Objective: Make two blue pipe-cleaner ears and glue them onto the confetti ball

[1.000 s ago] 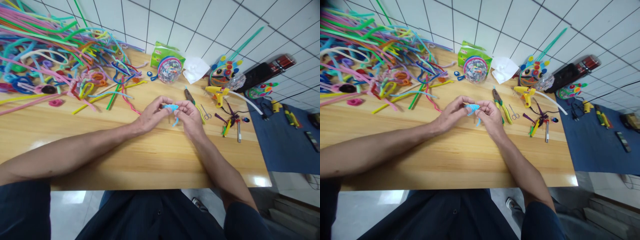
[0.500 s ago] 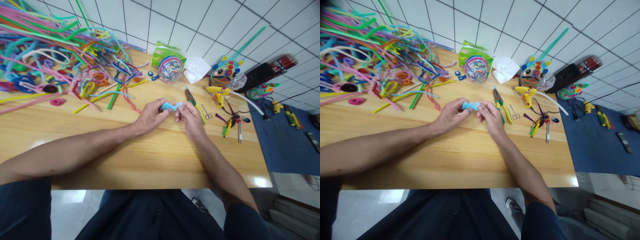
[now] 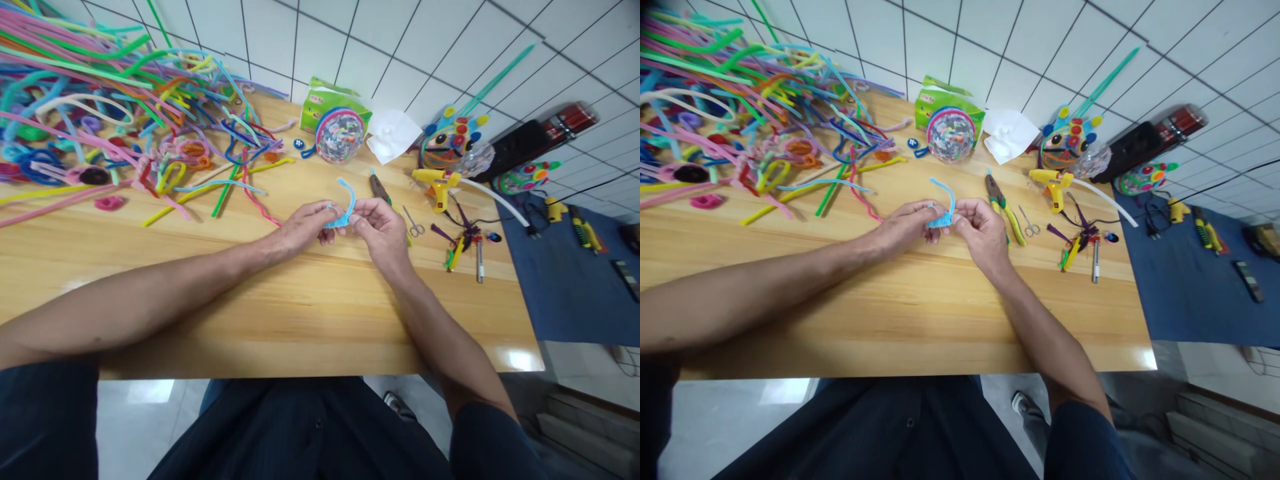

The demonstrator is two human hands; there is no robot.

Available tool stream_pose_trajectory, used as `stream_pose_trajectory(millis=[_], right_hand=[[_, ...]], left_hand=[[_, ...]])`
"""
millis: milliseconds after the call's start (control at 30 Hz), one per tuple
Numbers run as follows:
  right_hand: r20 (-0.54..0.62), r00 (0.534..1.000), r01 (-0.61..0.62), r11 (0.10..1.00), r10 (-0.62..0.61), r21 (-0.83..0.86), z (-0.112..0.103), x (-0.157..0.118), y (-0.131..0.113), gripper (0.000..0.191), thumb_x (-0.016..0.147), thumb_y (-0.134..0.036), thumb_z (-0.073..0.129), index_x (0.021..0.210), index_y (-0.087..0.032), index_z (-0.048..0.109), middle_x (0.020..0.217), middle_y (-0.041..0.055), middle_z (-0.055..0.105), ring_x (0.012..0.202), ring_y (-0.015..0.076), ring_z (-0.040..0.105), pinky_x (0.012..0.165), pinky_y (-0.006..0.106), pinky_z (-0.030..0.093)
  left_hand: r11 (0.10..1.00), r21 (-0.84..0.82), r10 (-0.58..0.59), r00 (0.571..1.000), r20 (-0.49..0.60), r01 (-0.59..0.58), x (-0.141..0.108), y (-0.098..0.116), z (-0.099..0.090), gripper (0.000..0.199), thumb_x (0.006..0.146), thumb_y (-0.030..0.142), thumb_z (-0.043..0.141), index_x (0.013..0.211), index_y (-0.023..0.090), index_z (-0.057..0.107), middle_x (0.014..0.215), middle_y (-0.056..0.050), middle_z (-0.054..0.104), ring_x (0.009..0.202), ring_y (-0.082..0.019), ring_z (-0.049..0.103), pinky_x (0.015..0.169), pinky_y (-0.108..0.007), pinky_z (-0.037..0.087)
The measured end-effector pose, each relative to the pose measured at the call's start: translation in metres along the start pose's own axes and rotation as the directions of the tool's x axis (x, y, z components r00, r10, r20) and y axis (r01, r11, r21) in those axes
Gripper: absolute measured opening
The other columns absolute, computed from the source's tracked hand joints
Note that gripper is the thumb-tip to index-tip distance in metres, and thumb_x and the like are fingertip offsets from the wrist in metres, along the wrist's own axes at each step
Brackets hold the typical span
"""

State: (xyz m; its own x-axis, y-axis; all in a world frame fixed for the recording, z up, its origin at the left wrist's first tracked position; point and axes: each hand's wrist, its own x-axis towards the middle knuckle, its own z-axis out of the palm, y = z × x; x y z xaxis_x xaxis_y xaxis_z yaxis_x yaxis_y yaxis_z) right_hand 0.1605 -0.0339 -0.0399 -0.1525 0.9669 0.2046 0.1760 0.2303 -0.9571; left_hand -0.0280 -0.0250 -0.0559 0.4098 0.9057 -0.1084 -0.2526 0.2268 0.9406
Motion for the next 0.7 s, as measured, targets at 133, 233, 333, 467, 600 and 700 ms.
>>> stream_pose_trajectory(millis=[133, 233, 333, 467, 600, 700], right_hand=[[0.009, 0.999, -0.043, 0.999, 0.043, 0.02, -0.0005, 0.0008, 0.002, 0.024, 0.085, -0.036, 0.082, 0.102, -0.024, 0.072, 0.088, -0.0014, 0.076, 0.075, 0.0137, 0.07, 0.073, 0.032, 0.061], [-0.009, 0.998, -0.059, 0.998, 0.06, 0.036, -0.0001, 0.0006, 0.003, 0.027, 0.083, -0.038, 0.085, 0.102, -0.024, 0.073, 0.086, -0.0017, 0.075, 0.073, 0.0136, 0.069, 0.073, 0.032, 0.061], [-0.028, 0.996, -0.081, 0.995, 0.083, 0.05, 0.0, 0.0007, 0.0028, 0.031, 0.08, -0.041, 0.089, 0.101, -0.024, 0.073, 0.086, -0.0023, 0.075, 0.073, 0.0132, 0.067, 0.073, 0.032, 0.06], [-0.04, 0.994, -0.101, 0.993, 0.104, 0.066, -0.0002, 0.0018, 0.0027, 0.035, 0.08, -0.044, 0.091, 0.102, -0.024, 0.073, 0.085, -0.0026, 0.074, 0.068, 0.012, 0.064, 0.069, 0.031, 0.057], [-0.017, 0.991, -0.131, 0.987, 0.133, 0.089, 0.0009, 0.0021, 0.0039, 0.042, 0.079, -0.049, 0.092, 0.105, -0.024, 0.071, 0.084, -0.0032, 0.073, 0.067, 0.0118, 0.063, 0.066, 0.03, 0.055], [0.009, 0.988, -0.153, 0.983, 0.153, 0.097, 0.0025, 0.0011, 0.0039, 0.045, 0.079, -0.051, 0.093, 0.106, -0.024, 0.069, 0.083, -0.0034, 0.074, 0.069, 0.0122, 0.064, 0.067, 0.03, 0.056]], left_hand=[[0.999, 0.041, 0.017, 0.999, 0.047, -0.019, -0.0019, 0.001, -0.0001, 0.017, 0.094, 0.034, 0.067, 0.089, 0.018, 0.065, 0.081, -0.002, 0.073, 0.061, -0.01, 0.063, 0.059, -0.024, 0.05], [0.99, 0.134, 0.036, 0.996, 0.083, -0.047, -0.004, 0.0035, 0.0007, 0.014, 0.091, 0.03, 0.07, 0.088, 0.017, 0.066, 0.082, -0.001, 0.072, 0.062, -0.01, 0.061, 0.059, -0.023, 0.049], [0.98, 0.197, 0.016, 0.997, 0.08, -0.031, -0.0054, 0.0051, 0.0012, 0.011, 0.091, 0.028, 0.067, 0.087, 0.018, 0.065, 0.082, -0.001, 0.072, 0.061, -0.01, 0.06, 0.057, -0.023, 0.047], [0.966, 0.26, 0.005, 1.0, 0.002, -0.006, -0.0076, 0.0068, 0.0013, 0.008, 0.094, 0.024, 0.063, 0.087, 0.019, 0.063, 0.076, 0.001, 0.07, 0.06, -0.011, 0.06, 0.057, -0.023, 0.045], [0.948, 0.307, 0.096, 0.995, -0.027, -0.083, -0.0087, 0.0074, 0.0014, 0.012, 0.093, 0.016, 0.062, 0.082, 0.018, 0.064, 0.066, 0.003, 0.061, 0.061, -0.011, 0.056, 0.059, -0.023, 0.043], [0.95, 0.284, 0.144, 0.989, -0.031, -0.13, -0.0088, 0.006, 0.0021, 0.012, 0.094, 0.015, 0.062, 0.082, 0.018, 0.063, 0.067, 0.004, 0.061, 0.061, -0.011, 0.054, 0.06, -0.023, 0.044]])
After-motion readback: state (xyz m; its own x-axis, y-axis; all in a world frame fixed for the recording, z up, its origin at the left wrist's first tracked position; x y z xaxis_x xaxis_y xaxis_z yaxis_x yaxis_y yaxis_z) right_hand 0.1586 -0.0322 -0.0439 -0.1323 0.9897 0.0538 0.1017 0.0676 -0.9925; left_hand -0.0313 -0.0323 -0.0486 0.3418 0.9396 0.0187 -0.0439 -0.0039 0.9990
